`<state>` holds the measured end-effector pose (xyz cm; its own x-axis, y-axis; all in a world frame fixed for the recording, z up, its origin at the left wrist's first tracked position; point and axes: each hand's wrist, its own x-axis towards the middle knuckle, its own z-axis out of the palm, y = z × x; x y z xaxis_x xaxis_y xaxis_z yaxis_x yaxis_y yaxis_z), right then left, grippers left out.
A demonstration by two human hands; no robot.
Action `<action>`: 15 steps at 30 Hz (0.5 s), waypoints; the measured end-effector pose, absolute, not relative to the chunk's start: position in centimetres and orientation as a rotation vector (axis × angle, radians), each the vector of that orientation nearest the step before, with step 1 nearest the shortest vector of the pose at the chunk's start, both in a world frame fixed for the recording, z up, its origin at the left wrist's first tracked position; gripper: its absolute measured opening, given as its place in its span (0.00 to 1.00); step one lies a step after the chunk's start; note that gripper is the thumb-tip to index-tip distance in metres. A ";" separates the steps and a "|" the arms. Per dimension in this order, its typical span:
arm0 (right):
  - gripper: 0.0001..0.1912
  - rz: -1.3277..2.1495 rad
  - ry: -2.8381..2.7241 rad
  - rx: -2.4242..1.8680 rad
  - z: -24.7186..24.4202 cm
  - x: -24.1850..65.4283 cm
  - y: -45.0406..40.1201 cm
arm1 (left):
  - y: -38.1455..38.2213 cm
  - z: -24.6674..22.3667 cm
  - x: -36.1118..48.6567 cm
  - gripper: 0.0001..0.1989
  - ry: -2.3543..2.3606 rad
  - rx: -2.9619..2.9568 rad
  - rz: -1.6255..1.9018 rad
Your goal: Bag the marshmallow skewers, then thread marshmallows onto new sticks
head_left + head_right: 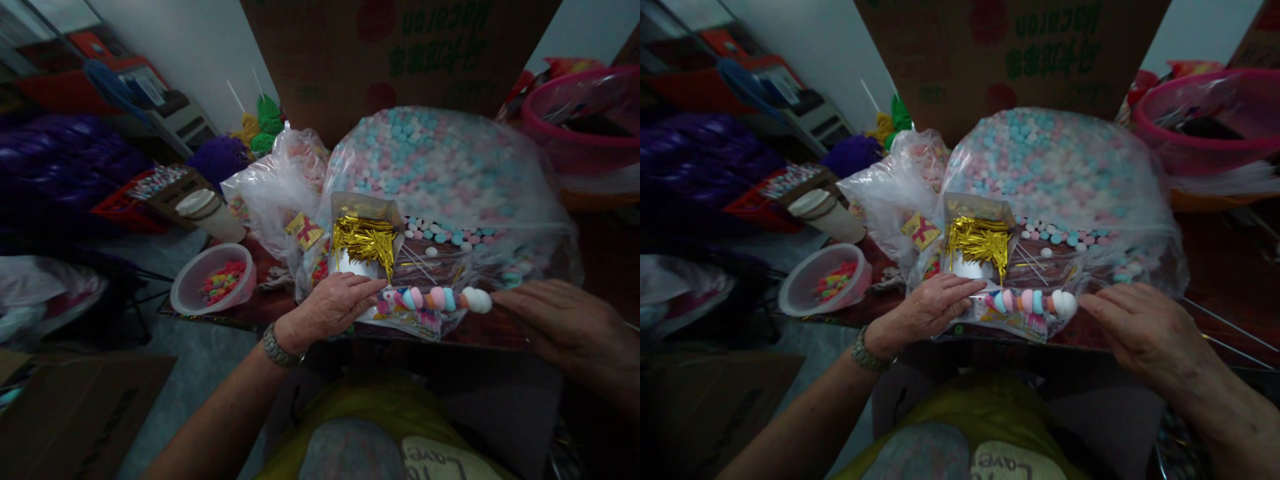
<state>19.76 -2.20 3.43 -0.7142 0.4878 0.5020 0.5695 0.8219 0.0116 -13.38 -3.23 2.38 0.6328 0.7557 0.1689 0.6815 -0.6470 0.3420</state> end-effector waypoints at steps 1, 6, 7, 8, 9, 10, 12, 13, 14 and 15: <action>0.13 -0.242 -2.497 -0.790 3.6 19.9 -2.1 | -3.1 2.4 -13.2 0.19 1.160 2.598 0.447; 0.10 -0.238 -2.451 -0.809 3.2 20.6 -1.7 | -3.1 2.9 -13.0 0.19 1.142 2.559 0.468; 0.11 -0.236 -2.456 -0.802 3.1 20.6 -1.7 | -3.0 2.9 -13.0 0.19 1.146 2.566 0.456; 0.11 -0.241 -2.464 -0.788 3.0 20.6 -1.7 | -3.0 2.9 -13.0 0.19 1.155 2.574 0.442; 0.11 -0.245 -2.472 -0.779 3.0 20.6 -1.8 | -3.0 2.8 -13.0 0.18 1.172 2.582 0.434; 0.12 -0.247 -2.482 -0.780 3.1 20.6 -1.8 | -3.0 2.7 -13.0 0.18 1.192 2.588 0.431; 0.12 -0.250 -2.495 -0.783 3.4 20.6 -2.0 | -2.9 2.5 -12.9 0.18 1.227 2.595 0.434; 0.12 -0.257 -2.496 -0.780 3.5 20.6 -2.1 | -2.9 2.4 -12.9 0.18 1.236 2.598 0.439; 0.12 -0.273 -2.498 -0.777 3.7 20.5 -2.2 | -2.9 2.4 -12.9 0.18 1.233 2.600 0.441; 0.12 -0.292 -2.504 -0.768 3.8 20.4 -2.3 | -2.9 2.3 -12.8 0.18 1.225 2.602 0.440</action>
<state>20.42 -2.30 3.84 -0.7154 0.4656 0.5210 0.5730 0.8176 0.0562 -12.80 -2.89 2.34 0.6052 0.7777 0.1700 0.7081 -0.6234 0.3316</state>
